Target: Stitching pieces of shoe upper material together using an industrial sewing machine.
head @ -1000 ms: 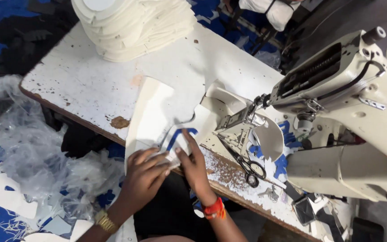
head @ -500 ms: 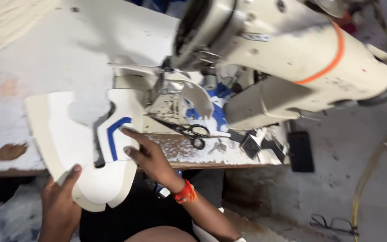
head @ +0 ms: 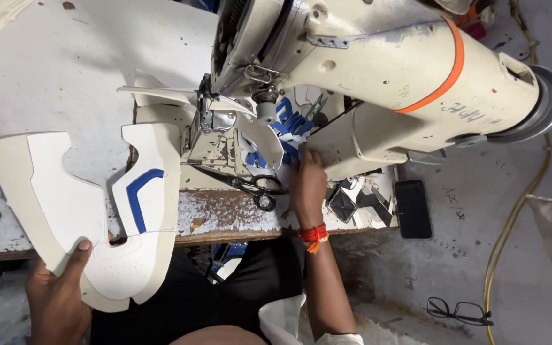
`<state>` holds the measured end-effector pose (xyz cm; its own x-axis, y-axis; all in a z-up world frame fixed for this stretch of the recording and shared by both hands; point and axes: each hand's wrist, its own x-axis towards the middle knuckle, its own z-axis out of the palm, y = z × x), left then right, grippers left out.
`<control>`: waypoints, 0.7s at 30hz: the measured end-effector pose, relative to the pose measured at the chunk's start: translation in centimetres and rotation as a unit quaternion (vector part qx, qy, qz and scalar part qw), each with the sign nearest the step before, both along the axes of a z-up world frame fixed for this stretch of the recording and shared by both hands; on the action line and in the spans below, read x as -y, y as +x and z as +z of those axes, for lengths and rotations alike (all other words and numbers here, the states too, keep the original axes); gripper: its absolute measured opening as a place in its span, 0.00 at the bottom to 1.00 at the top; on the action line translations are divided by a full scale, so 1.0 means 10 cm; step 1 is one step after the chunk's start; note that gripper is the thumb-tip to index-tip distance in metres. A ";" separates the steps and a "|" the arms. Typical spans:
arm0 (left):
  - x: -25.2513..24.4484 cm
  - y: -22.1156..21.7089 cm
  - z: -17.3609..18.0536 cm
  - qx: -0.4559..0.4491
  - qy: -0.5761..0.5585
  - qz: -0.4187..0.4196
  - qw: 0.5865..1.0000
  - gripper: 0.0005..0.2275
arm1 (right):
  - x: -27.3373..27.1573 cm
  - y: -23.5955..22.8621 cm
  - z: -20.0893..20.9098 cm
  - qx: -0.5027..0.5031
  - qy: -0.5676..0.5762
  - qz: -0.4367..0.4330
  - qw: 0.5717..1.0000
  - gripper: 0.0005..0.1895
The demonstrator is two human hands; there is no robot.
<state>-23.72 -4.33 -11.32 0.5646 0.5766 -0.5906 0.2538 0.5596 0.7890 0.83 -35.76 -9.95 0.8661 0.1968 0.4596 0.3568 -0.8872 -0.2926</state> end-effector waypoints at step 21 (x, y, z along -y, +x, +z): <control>-0.09 -0.13 -0.28 -0.010 0.078 -0.062 0.995 0.17 | -0.15 -0.79 0.77 -0.202 0.648 0.055 0.733 0.09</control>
